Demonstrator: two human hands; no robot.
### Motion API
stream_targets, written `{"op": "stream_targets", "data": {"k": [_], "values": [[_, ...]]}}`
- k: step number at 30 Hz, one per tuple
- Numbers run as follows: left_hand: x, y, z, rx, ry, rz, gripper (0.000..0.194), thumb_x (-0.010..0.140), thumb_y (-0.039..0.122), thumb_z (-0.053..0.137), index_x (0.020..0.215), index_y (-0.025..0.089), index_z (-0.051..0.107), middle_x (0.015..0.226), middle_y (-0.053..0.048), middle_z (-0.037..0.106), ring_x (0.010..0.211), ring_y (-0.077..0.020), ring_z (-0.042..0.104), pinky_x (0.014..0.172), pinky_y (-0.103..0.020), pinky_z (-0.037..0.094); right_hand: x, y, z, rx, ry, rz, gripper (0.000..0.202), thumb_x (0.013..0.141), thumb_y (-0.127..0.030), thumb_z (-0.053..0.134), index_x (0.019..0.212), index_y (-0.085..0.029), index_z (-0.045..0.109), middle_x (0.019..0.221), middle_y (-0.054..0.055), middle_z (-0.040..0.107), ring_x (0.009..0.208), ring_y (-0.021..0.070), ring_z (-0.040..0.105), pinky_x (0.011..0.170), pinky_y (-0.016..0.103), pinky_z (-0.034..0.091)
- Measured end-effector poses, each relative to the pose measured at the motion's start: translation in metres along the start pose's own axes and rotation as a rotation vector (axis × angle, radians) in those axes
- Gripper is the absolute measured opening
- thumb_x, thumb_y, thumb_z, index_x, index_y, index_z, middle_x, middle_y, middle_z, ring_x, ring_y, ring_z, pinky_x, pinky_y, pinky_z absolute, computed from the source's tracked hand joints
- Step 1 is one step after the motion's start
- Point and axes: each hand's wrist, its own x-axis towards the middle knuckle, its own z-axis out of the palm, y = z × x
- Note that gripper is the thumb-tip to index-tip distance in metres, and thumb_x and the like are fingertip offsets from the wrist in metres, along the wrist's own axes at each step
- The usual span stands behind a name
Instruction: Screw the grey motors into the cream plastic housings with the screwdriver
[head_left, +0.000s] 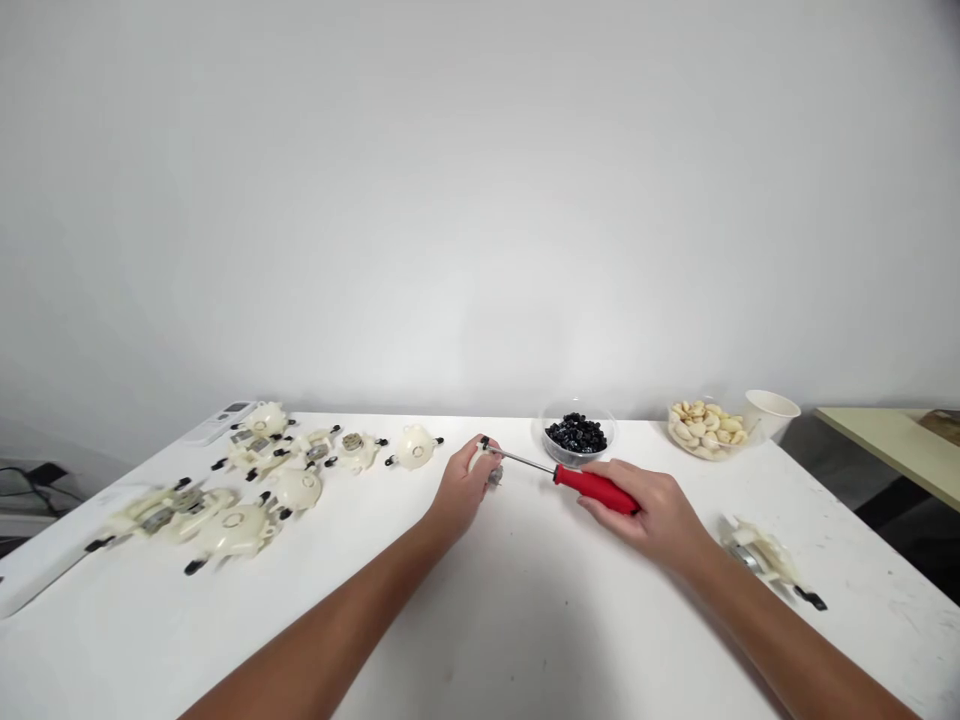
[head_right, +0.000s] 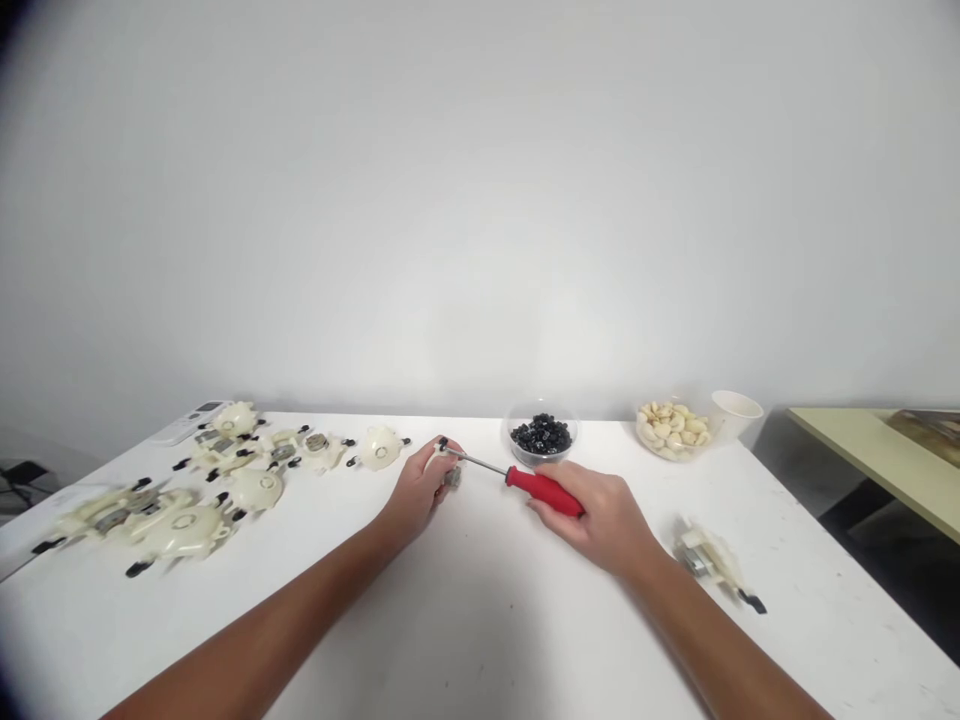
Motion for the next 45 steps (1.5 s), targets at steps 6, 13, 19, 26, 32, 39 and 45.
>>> {"op": "stream_targets", "data": {"k": [6, 13, 19, 26, 32, 39, 45], "values": [[-0.002, 0.007, -0.004, 0.073, -0.04, 0.037, 0.011, 0.09, 0.03, 0.054, 0.092, 0.021, 0.06, 0.069, 0.005, 0.047, 0.057, -0.0115, 0.04, 0.054, -0.024, 0.034, -0.001, -0.002, 0.006, 0.465, -0.181, 0.463, 0.034, 0.095, -0.054, 0.065, 0.095, -0.021, 0.07, 0.06, -0.003, 0.051, 0.05, 0.0106, 0.037, 0.049, 0.025, 0.026], [-0.003, 0.014, -0.006, 0.187, -0.044, 0.224, 0.01, 0.09, 0.025, 0.052, 0.094, 0.021, 0.061, 0.093, -0.001, 0.061, 0.071, -0.0146, 0.052, 0.072, -0.028, 0.044, 0.005, 0.003, 0.003, 1.152, -0.469, 0.949, 0.045, 0.097, -0.057, 0.058, 0.099, -0.013, 0.069, 0.057, -0.009, 0.032, 0.047, 0.0061, 0.015, 0.043, 0.022, 0.01], [0.001, 0.006, -0.004, 0.134, -0.01, 0.086, 0.014, 0.09, 0.031, 0.054, 0.093, 0.021, 0.063, 0.07, 0.003, 0.051, 0.061, -0.0139, 0.046, 0.059, -0.025, 0.038, 0.005, -0.005, -0.001, 0.569, -0.224, 0.542, 0.038, 0.083, -0.045, 0.081, 0.11, -0.026, 0.063, 0.071, -0.004, 0.058, 0.055, 0.0114, 0.044, 0.05, 0.023, 0.033], [0.0, 0.003, -0.001, 0.034, -0.039, 0.017, 0.015, 0.091, 0.033, 0.051, 0.089, 0.02, 0.059, 0.065, 0.005, 0.043, 0.055, -0.0115, 0.037, 0.052, -0.023, 0.031, -0.002, -0.008, 0.002, 0.041, -0.066, 0.109, 0.024, 0.093, -0.045, 0.068, 0.105, -0.025, 0.073, 0.079, 0.003, 0.07, 0.063, 0.0175, 0.055, 0.063, 0.031, 0.042], [-0.007, 0.01, -0.003, 0.126, -0.073, 0.076, 0.009, 0.091, 0.027, 0.052, 0.091, 0.021, 0.059, 0.071, 0.003, 0.051, 0.059, -0.0122, 0.043, 0.057, -0.024, 0.036, 0.001, -0.003, 0.002, 0.803, -0.286, 0.737, 0.038, 0.093, -0.058, 0.064, 0.085, -0.021, 0.062, 0.049, -0.008, 0.035, 0.044, 0.0085, 0.023, 0.043, 0.024, 0.017], [-0.012, 0.018, -0.006, 0.188, -0.032, 0.32, 0.009, 0.09, 0.023, 0.05, 0.093, 0.021, 0.058, 0.098, -0.004, 0.06, 0.078, -0.0175, 0.056, 0.075, -0.03, 0.048, -0.001, 0.007, 0.003, 1.189, -0.529, 1.045, 0.049, 0.097, -0.061, 0.054, 0.087, -0.015, 0.069, 0.047, -0.008, 0.033, 0.042, 0.0065, 0.016, 0.041, 0.022, 0.011], [-0.007, 0.015, -0.005, 0.314, 0.022, 0.326, 0.008, 0.09, 0.025, 0.053, 0.093, 0.022, 0.06, 0.092, -0.003, 0.06, 0.084, -0.021, 0.057, 0.08, -0.032, 0.048, 0.004, -0.002, 0.002, 0.781, -0.279, 0.655, 0.036, 0.092, -0.057, 0.067, 0.097, -0.022, 0.063, 0.058, -0.006, 0.047, 0.046, 0.0081, 0.028, 0.045, 0.022, 0.021]]}}
